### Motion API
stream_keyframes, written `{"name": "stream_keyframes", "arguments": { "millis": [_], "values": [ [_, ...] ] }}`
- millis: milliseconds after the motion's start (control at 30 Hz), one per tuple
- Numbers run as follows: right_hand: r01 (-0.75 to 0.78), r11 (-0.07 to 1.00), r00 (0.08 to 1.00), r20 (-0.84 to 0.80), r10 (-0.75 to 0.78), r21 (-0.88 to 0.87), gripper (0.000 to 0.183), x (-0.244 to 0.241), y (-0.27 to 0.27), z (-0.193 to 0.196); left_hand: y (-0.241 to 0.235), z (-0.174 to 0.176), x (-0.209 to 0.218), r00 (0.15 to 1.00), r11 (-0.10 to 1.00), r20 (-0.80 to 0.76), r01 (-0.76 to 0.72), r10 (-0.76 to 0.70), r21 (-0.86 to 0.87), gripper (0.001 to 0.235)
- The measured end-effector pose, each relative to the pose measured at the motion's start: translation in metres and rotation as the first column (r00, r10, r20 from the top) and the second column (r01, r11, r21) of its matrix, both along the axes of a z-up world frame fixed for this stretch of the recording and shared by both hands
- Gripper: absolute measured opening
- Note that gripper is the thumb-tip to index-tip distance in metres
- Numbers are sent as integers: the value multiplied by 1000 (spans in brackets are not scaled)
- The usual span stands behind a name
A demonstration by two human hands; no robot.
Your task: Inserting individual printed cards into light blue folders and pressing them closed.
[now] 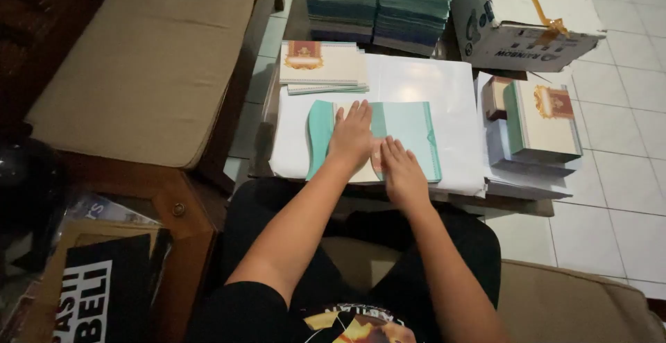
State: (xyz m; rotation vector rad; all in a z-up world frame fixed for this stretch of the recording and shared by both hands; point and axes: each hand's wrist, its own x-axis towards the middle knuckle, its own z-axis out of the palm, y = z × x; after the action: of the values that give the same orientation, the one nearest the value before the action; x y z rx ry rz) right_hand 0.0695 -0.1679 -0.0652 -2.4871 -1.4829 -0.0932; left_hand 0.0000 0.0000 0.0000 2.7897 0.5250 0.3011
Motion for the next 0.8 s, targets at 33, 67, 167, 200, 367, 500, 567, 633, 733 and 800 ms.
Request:
{"name": "stream_keyframes", "arguments": {
  "millis": [33, 67, 167, 200, 367, 500, 567, 633, 733, 800],
  "values": [
    [0, 1000, 1000, 5, 0, 1, 56, -9, -3, 9, 2, -10, 4, 1000, 1000, 5, 0, 0, 1, 59],
    [34, 999, 999, -29, -34, 9, 54, -18, -7, 18, 4, -21, 8, 997, 999, 75, -30, 31, -21, 56],
    [116, 993, 991, -66, -117, -13, 60, -36, -4, 38, 11, -57, 19, 977, 997, 198, -75, 76, -11, 49],
    [168, 985, 984, -61, -170, -36, 70, -40, -2, 45, 14, -68, 23, 963, 996, 258, -91, 81, 26, 44],
    [339, 937, 888, -360, -287, 89, 72, -26, 15, 50, 16, -72, 21, 949, 998, 313, -43, 27, 43, 39],
    [522, 830, 648, -724, -237, 196, 85, 8, 8, 35, 11, -59, 17, 889, 994, 445, 101, -110, 45, 39],
    [603, 765, 459, -883, -100, 227, 82, 8, 4, 37, 7, -39, 7, 877, 990, 460, 127, -138, 55, 34],
    [681, 696, 250, -966, 67, 225, 81, 10, 4, 36, 4, -29, 2, 864, 987, 476, 151, -163, 62, 29],
    [743, 654, -26, -972, 235, 138, 69, 10, 7, 32, 1, -28, 0, 866, 989, 479, 138, -143, 45, 24],
    [752, 641, -93, -938, 335, 155, 51, 7, 5, 36, 0, -25, -2, 880, 988, 450, 135, -151, 69, 22]
  ]
}}
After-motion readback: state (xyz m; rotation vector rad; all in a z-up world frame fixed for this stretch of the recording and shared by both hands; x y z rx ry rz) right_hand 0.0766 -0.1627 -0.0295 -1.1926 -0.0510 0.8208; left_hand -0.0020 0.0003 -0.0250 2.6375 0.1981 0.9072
